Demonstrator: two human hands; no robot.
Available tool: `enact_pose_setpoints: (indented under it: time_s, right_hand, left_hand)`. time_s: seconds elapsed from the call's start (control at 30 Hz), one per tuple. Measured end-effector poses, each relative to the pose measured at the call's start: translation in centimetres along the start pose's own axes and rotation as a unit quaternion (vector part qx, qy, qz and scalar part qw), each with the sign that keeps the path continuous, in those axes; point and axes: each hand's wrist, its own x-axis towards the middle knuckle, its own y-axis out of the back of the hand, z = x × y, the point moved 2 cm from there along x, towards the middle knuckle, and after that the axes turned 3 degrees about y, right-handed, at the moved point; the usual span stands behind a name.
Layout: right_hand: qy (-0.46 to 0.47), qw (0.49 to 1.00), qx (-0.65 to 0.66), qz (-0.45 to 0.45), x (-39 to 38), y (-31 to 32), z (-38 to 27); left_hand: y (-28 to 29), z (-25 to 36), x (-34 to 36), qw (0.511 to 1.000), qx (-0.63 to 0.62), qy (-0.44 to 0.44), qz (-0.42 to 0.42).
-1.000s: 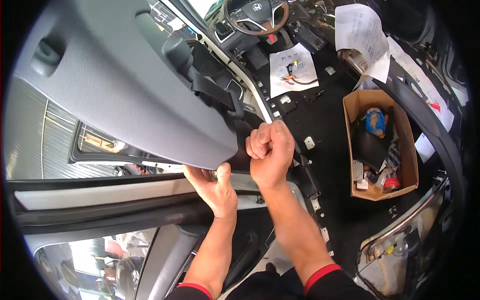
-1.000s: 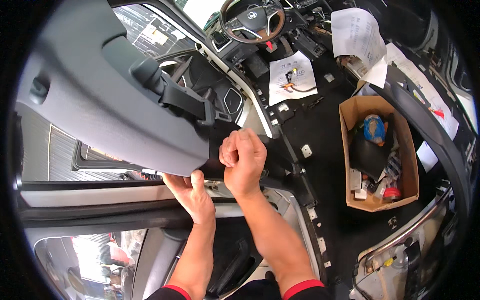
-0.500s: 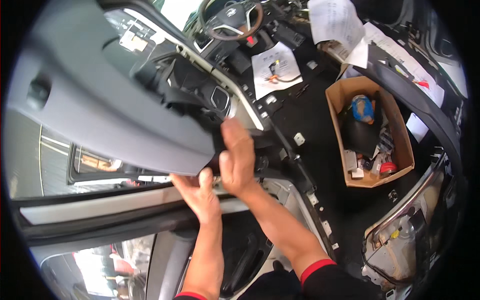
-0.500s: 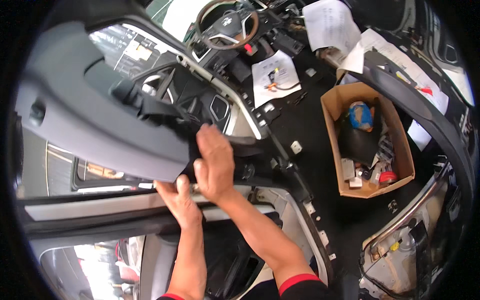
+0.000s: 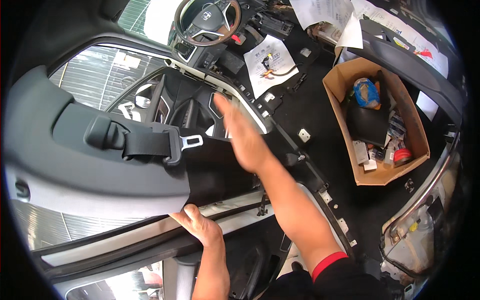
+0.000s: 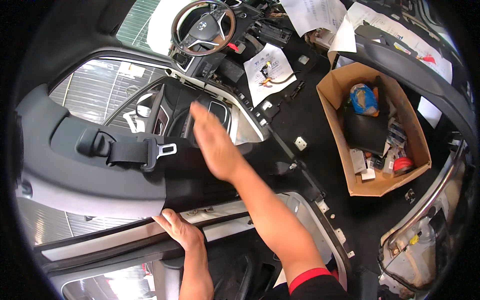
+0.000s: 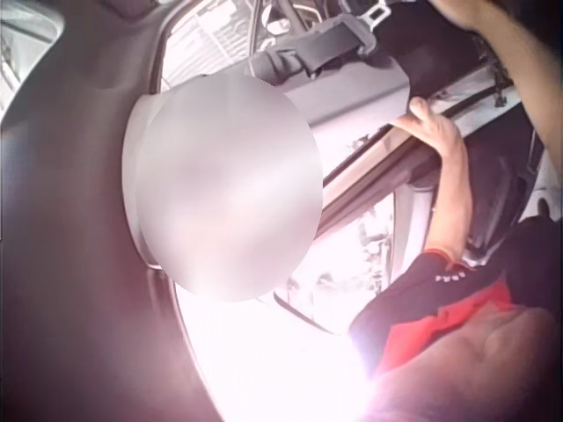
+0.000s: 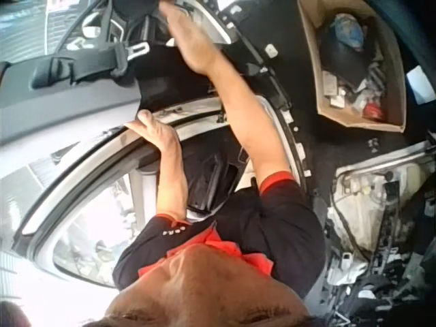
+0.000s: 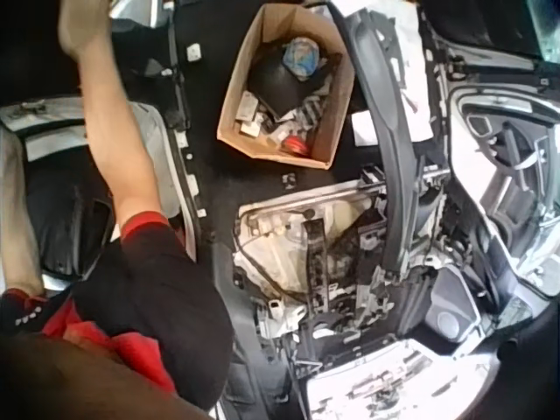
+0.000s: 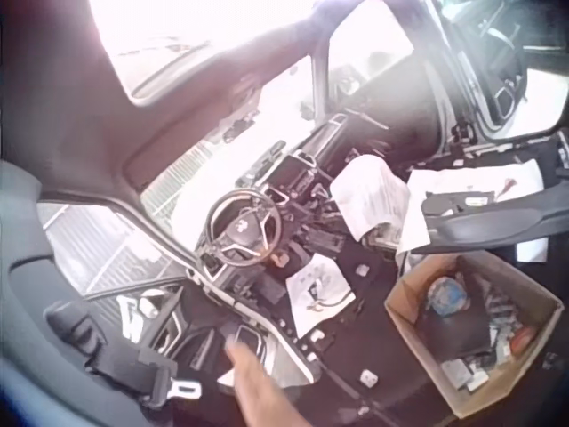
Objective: The person installs car interior trim panels onto the pillar and along the door sill by hand, pressing them into place. The person then presses the rubber weatherstripping seal into place along the door frame by hand.
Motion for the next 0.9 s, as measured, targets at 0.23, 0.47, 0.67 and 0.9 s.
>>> enact_pose_setpoints:
  time_s: [0.23, 0.47, 0.67, 0.9]
  right_hand:
    - [0.026, 0.960, -0.130, -0.248, 2.2, -1.2, 7.1]
    - [-0.109, 0.967, -0.148, 0.175, -10.1, 18.5, 9.8]
    - [-0.156, 0.906, -0.381, 0.103, -18.8, 16.7, 16.2]
    - [-0.047, 0.912, -0.336, 0.231, -18.5, 16.3, 12.3]
  left_hand:
    - [-5.5, -1.3, -1.3, 0.991, 0.027, 0.029, 0.128]
    - [-9.2, 0.6, -0.5, 0.969, -0.029, -0.013, 0.246]
    - [-12.0, 0.8, -1.8, 0.966, -0.058, -0.033, 0.251]
    - [-12.4, 1.2, -2.0, 0.941, 0.033, -0.080, 0.326]
